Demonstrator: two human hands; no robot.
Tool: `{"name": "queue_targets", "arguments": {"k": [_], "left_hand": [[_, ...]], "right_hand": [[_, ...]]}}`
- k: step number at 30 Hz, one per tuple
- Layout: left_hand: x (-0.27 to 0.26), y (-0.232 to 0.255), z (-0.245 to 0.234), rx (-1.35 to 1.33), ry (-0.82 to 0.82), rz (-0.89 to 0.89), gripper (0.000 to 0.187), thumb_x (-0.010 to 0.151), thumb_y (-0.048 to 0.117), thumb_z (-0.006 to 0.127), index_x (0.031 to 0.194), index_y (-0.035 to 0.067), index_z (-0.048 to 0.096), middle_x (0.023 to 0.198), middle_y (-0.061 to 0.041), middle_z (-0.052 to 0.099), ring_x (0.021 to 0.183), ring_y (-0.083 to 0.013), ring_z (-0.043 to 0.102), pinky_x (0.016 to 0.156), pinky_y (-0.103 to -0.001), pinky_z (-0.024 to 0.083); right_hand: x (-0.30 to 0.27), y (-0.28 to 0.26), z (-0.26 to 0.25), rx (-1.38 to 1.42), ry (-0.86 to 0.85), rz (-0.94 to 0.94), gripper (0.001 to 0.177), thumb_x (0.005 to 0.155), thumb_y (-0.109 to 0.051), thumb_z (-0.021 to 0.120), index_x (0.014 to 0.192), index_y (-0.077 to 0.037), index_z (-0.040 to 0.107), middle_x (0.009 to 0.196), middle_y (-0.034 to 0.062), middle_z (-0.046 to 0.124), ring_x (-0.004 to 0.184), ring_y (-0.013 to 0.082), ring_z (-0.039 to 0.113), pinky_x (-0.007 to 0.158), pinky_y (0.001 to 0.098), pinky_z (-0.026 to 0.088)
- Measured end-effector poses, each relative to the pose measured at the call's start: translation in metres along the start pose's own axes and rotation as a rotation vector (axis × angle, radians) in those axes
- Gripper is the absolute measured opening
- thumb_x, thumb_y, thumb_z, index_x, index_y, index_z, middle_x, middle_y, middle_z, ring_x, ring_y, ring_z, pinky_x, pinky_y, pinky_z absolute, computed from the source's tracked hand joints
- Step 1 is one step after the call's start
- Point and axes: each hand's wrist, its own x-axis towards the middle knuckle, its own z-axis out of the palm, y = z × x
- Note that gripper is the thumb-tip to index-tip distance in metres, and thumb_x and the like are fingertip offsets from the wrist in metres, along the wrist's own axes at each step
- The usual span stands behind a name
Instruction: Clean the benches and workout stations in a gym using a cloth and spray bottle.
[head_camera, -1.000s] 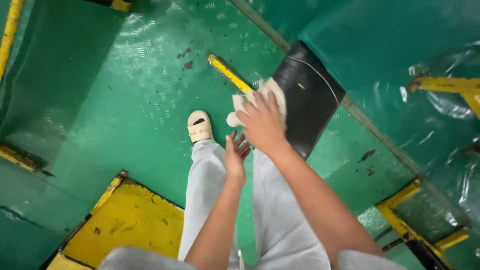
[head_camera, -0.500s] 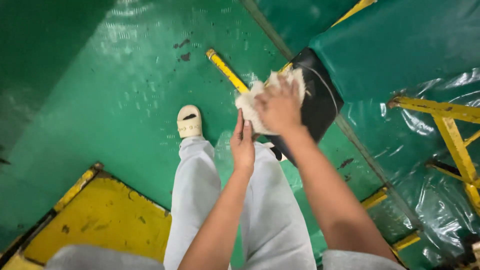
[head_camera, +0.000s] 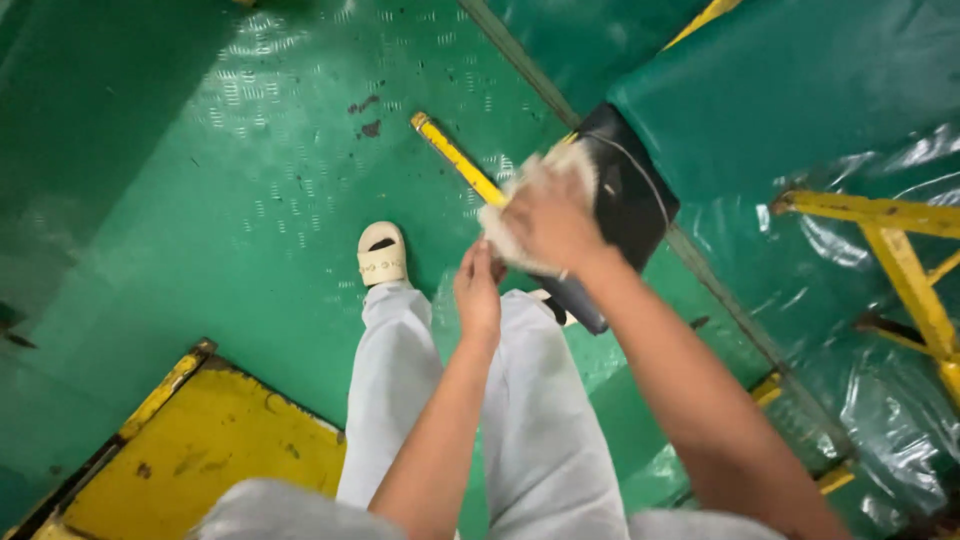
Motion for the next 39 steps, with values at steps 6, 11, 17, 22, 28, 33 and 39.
{"name": "queue_targets", "arguments": {"k": [6,11,17,22,28,33,39], "left_hand": [[0.004,0.002,0.011,0.179,-0.023,0.221,0.042,0.096,0.019,0.069,0.131,-0.003,0.065,0.116,-0.007,0.073,0.101,-0.0151,0.068,0.090,-0.030,0.054],[0.019,0.000,-0.004,0.628,0.094,0.355,0.034,0.085,0.016,0.074,0.116,0.004,0.074,0.103,-0.014,0.078,0.086,-0.0204,0.074,0.080,-0.033,0.058],[-0.021,0.035,-0.089,0.950,-0.213,0.438,0.032,0.079,0.013,0.075,0.110,0.007,0.076,0.097,-0.016,0.077,0.085,-0.0250,0.074,0.078,-0.037,0.058],[-0.085,0.177,-0.105,0.784,-0.220,0.402,0.032,0.078,0.007,0.079,0.110,0.009,0.075,0.094,-0.008,0.077,0.082,-0.0178,0.073,0.075,-0.031,0.059],[-0.170,0.380,-0.109,0.739,-0.240,0.646,0.034,0.077,0.004,0.083,0.110,0.008,0.075,0.100,-0.008,0.073,0.090,-0.0180,0.070,0.083,-0.030,0.058],[-0.243,0.496,-0.122,0.434,-0.332,0.940,0.031,0.086,0.003,0.079,0.116,0.004,0.071,0.116,-0.006,0.071,0.107,-0.0169,0.069,0.097,-0.030,0.056],[-0.283,0.531,-0.136,-0.395,-0.126,0.744,0.052,0.094,0.026,0.061,0.141,0.007,0.048,0.140,-0.003,0.055,0.122,-0.0183,0.061,0.095,-0.032,0.053]], "right_hand": [[-0.007,0.022,-0.014,0.154,0.014,-0.286,0.042,0.098,-0.042,0.056,0.129,-0.017,0.069,0.153,0.0103,0.049,0.147,0.0383,0.036,0.118,0.0646,0.023],[-0.018,-0.039,-0.002,-0.033,0.152,0.057,0.038,0.097,-0.038,0.056,0.127,-0.018,0.067,0.148,0.0074,0.052,0.150,0.0402,0.030,0.115,0.0658,0.024],[-0.081,-0.058,0.034,0.107,-0.028,-0.004,0.046,0.086,-0.007,0.055,0.127,-0.011,0.073,0.132,0.0208,0.065,0.126,0.0433,0.057,0.108,0.0481,0.047],[-0.092,-0.135,-0.099,0.544,0.077,0.182,0.038,0.076,-0.023,0.083,0.111,-0.010,0.078,0.109,0.0176,0.075,0.101,0.0334,0.072,0.090,0.0410,0.055],[-0.098,-0.231,-0.199,0.986,0.199,0.255,0.046,0.079,-0.010,0.082,0.124,-0.009,0.073,0.110,0.0105,0.079,0.099,0.0187,0.073,0.087,0.0307,0.056],[-0.129,-0.341,-0.314,1.441,0.349,0.137,0.048,0.086,0.001,0.075,0.134,-0.006,0.069,0.118,0.0100,0.071,0.107,0.0175,0.065,0.089,0.0287,0.055],[-0.146,-0.445,-0.414,1.007,0.363,-0.469,0.041,0.086,0.002,0.071,0.127,-0.004,0.070,0.140,0.0111,0.064,0.122,0.0180,0.065,0.090,0.0295,0.060]]}}
